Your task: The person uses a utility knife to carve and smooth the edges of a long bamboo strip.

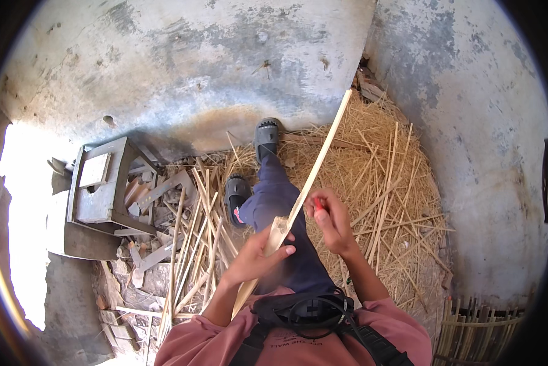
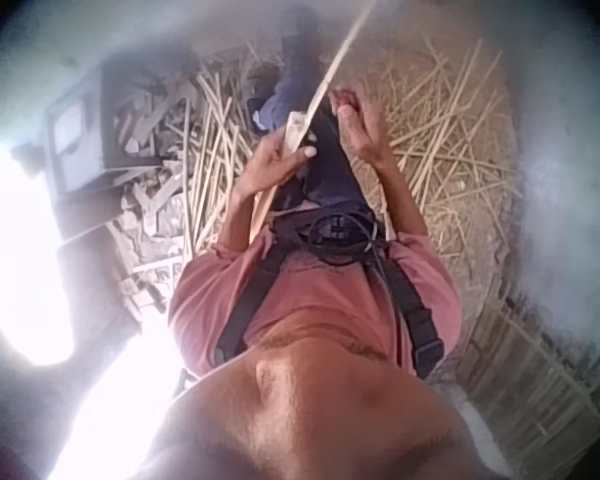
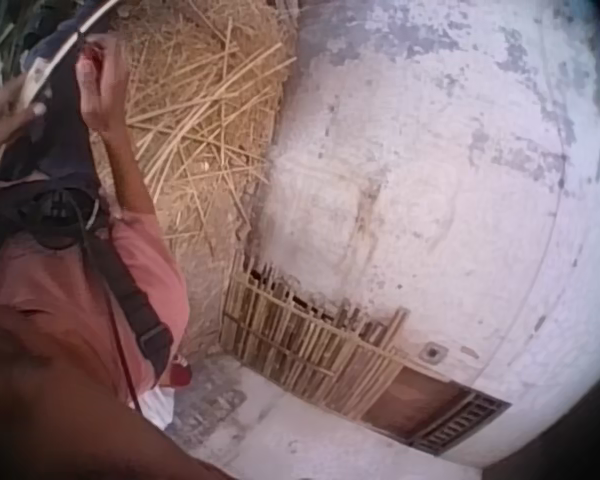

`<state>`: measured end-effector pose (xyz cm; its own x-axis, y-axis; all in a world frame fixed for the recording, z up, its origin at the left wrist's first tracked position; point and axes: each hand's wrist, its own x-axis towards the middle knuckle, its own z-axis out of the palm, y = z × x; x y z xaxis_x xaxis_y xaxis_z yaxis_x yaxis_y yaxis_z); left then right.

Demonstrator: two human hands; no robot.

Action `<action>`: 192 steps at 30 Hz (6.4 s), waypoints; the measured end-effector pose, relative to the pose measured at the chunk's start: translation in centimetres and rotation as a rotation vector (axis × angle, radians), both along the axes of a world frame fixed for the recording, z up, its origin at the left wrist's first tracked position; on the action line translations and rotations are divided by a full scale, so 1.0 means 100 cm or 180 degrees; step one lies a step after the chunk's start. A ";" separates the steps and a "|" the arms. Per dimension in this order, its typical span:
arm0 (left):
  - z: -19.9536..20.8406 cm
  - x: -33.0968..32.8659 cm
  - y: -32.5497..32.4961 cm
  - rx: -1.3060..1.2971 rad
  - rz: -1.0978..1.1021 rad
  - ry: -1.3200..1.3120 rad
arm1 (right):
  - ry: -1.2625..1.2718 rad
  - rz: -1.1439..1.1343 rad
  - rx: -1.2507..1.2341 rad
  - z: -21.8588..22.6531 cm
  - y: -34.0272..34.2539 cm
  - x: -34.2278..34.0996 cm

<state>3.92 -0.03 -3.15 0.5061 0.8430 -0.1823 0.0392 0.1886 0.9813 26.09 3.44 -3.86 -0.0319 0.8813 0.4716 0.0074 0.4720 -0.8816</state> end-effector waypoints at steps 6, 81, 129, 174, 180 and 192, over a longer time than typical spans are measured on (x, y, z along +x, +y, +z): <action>0.008 0.003 0.003 0.0399 0.0019 -0.0336 | -0.1590 0.0115 0.0863 0.015 -0.011 0.008; -0.051 -0.014 -0.033 0.0712 0.1089 0.1260 | -0.3338 -0.2225 -0.1924 -0.034 0.075 0.204; -0.012 -0.002 0.007 -0.1033 -0.0775 -0.0918 | 0.1094 0.0553 -0.0955 0.035 0.028 -0.007; -0.017 -0.012 0.002 -0.2216 -0.1310 -0.1801 | -0.2268 -0.0621 0.1405 0.042 -0.014 -0.001; -0.020 -0.013 -0.003 -0.2344 -0.1249 -0.1804 | -0.1990 -0.0900 0.1437 0.037 -0.010 0.003; -0.017 -0.027 -0.017 -0.1617 -0.1348 -0.1408 | -0.0667 -0.1783 0.0458 0.062 0.038 0.059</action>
<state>1.25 -1.70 -4.81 0.8802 0.4304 -0.2001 -0.1655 0.6735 0.7204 32.03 7.26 2.33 0.3129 0.7188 0.6209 0.4550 0.4604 -0.7623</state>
